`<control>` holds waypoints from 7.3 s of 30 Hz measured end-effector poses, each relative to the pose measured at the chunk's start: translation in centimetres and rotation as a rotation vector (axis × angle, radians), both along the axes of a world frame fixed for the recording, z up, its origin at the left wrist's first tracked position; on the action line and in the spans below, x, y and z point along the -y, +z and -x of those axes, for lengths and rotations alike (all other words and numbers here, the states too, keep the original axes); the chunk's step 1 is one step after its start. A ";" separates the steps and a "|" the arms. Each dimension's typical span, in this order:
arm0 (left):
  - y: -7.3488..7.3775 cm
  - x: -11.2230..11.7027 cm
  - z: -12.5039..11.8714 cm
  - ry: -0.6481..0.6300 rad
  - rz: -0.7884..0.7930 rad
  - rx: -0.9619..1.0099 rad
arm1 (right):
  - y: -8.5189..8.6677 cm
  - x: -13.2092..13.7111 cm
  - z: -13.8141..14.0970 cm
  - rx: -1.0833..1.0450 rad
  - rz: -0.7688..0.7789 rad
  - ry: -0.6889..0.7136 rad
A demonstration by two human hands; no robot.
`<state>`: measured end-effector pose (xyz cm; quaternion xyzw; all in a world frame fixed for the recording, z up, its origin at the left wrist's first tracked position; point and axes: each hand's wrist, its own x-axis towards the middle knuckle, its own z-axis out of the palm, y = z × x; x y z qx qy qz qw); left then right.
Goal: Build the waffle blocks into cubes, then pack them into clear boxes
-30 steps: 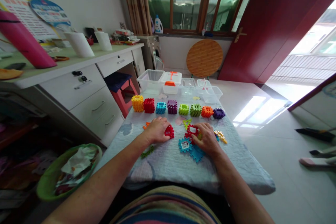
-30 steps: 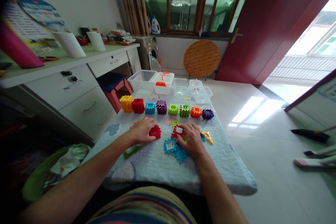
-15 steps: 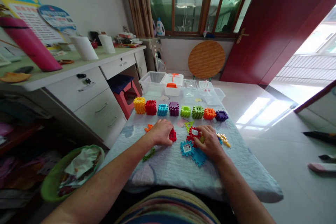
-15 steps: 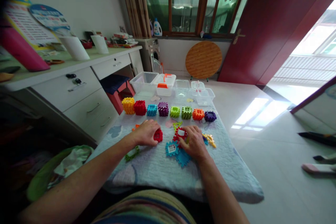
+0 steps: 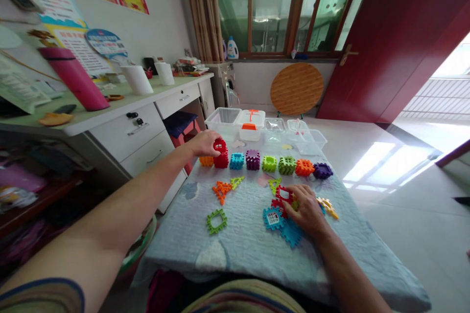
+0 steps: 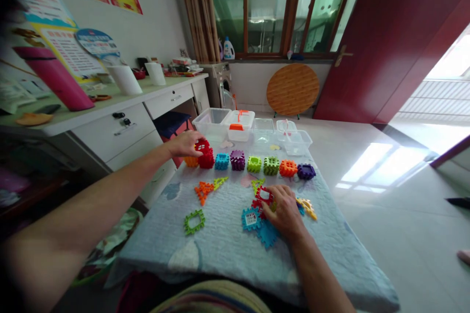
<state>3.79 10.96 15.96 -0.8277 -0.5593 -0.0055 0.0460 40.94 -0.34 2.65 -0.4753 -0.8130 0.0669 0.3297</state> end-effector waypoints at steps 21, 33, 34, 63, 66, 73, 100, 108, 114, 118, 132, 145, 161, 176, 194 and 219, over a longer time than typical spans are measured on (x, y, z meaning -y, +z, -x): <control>-1.3 -2.8 -0.3 -0.068 0.178 -0.120 | -0.2 -0.2 -0.2 -0.006 0.015 0.003; -0.7 1.8 -4.1 -0.240 -0.068 0.052 | 0.6 0.3 0.0 -0.058 0.065 0.025; -0.9 2.8 -5.0 -0.287 -0.058 0.084 | 0.7 0.4 0.0 -0.059 0.078 0.041; -10.0 14.7 -15.2 -0.420 0.198 0.321 | 0.4 -0.1 1.3 0.163 0.000 -0.116; -10.0 14.2 -13.5 -0.303 0.141 0.254 | 0.6 -0.1 1.6 0.155 0.005 -0.082; -9.6 13.8 -12.2 -0.170 -0.019 0.310 | 0.7 0.2 2.1 0.059 -0.029 0.067; -9.2 10.4 -18.3 -0.432 0.186 0.267 | -0.9 -1.3 -1.3 -0.205 -0.169 -0.238; -9.7 10.0 -19.0 -0.439 0.176 0.228 | -1.0 -1.5 -1.4 -0.205 -0.170 -0.234; -9.7 10.0 -19.3 -0.431 0.174 0.223 | -1.1 -1.6 -1.5 -0.205 -0.161 -0.239; -9.4 10.0 -19.4 -0.454 0.184 0.211 | -1.1 -1.6 -1.4 -0.208 -0.154 -0.237; -9.0 10.4 -18.6 -0.463 0.098 0.244 | -1.4 -1.8 -1.6 -0.203 -0.147 -0.227; -2.3 4.3 -3.8 -0.089 -0.035 0.476 | -1.7 -1.7 -1.6 -0.198 -0.136 -0.216; -1.9 -1.9 0.8 -0.025 0.039 0.147 | -1.7 -1.7 -1.5 -0.181 -0.138 -0.217; -2.6 -2.8 0.9 -0.067 0.087 0.144 | -1.6 -1.6 -1.4 -0.156 -0.138 -0.217; -4.3 7.9 -6.9 -0.419 -0.091 0.326 | -1.1 -1.7 -1.4 -0.219 -0.127 -0.291; -9.0 13.2 -15.9 -0.268 0.370 0.487 | -1.6 -2.3 -2.0 -0.226 -0.176 -0.326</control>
